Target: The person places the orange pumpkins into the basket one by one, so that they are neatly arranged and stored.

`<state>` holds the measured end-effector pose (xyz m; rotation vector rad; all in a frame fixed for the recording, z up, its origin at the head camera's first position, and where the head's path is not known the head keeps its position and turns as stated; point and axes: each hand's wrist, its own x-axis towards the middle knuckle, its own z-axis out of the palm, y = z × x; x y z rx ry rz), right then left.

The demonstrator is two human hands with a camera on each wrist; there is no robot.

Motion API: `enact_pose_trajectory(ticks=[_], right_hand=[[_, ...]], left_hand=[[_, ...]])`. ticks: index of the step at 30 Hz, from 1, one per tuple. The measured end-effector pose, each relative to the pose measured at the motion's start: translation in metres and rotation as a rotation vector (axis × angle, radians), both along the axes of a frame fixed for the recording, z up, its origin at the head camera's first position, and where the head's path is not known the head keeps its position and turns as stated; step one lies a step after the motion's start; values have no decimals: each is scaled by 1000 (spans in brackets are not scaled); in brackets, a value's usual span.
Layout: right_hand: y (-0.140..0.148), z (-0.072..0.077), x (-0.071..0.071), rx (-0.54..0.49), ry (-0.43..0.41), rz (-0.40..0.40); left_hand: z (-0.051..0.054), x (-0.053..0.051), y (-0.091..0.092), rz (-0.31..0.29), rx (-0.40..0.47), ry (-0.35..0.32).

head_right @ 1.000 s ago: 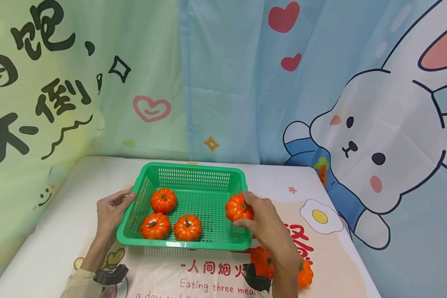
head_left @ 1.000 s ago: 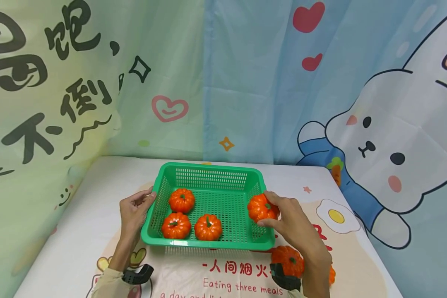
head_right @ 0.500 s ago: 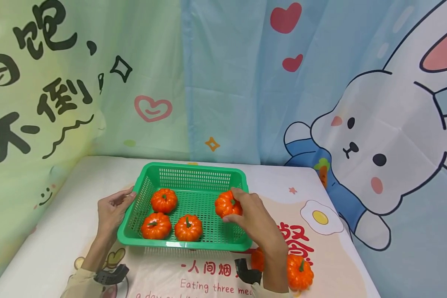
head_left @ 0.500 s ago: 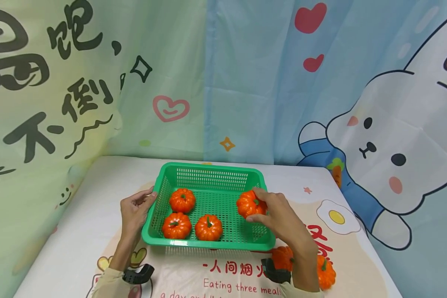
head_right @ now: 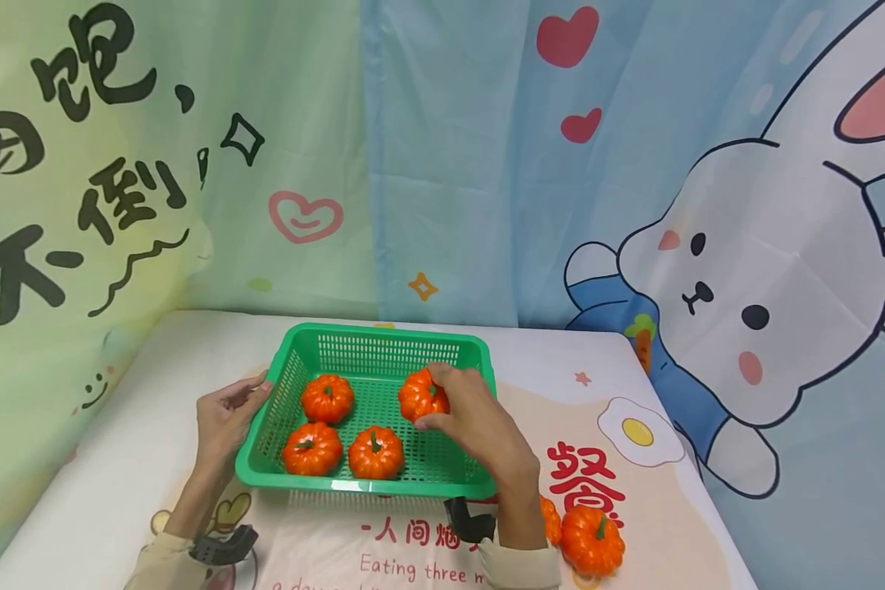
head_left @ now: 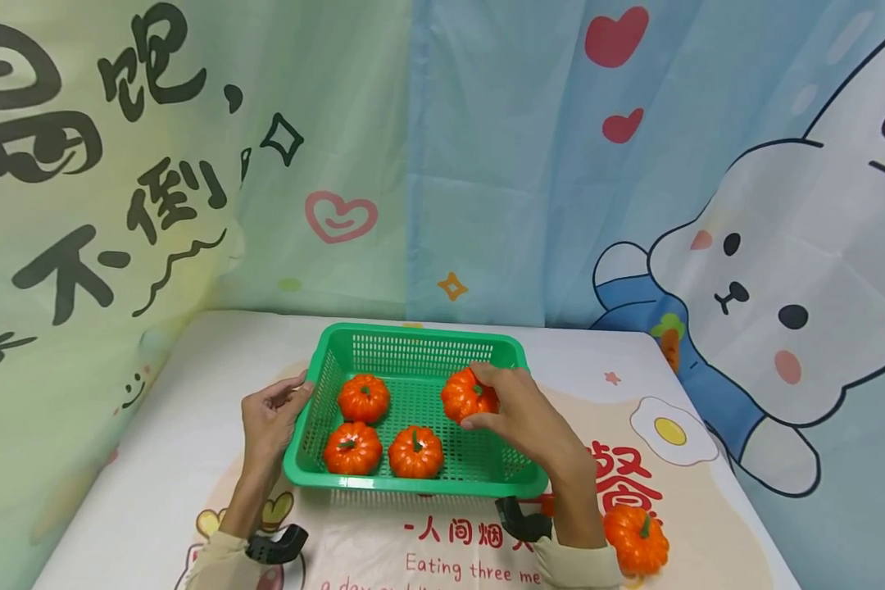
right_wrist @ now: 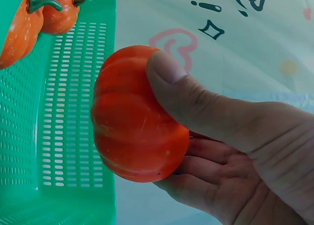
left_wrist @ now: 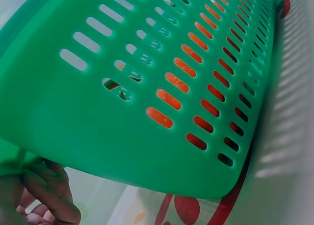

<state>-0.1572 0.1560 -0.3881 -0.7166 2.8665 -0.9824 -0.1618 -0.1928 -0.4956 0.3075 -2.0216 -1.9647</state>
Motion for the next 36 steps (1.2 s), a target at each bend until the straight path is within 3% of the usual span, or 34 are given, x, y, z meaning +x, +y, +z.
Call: enact_pose_trajectory(ticks=[15,36], right_hand=[[-19,-4,-21,-11,21,84],[-38,-7,-53,103,8,148]], left_hand=[[-1,-1,0,-6,18,34],[-1,-1,-1,-10,25,27]])
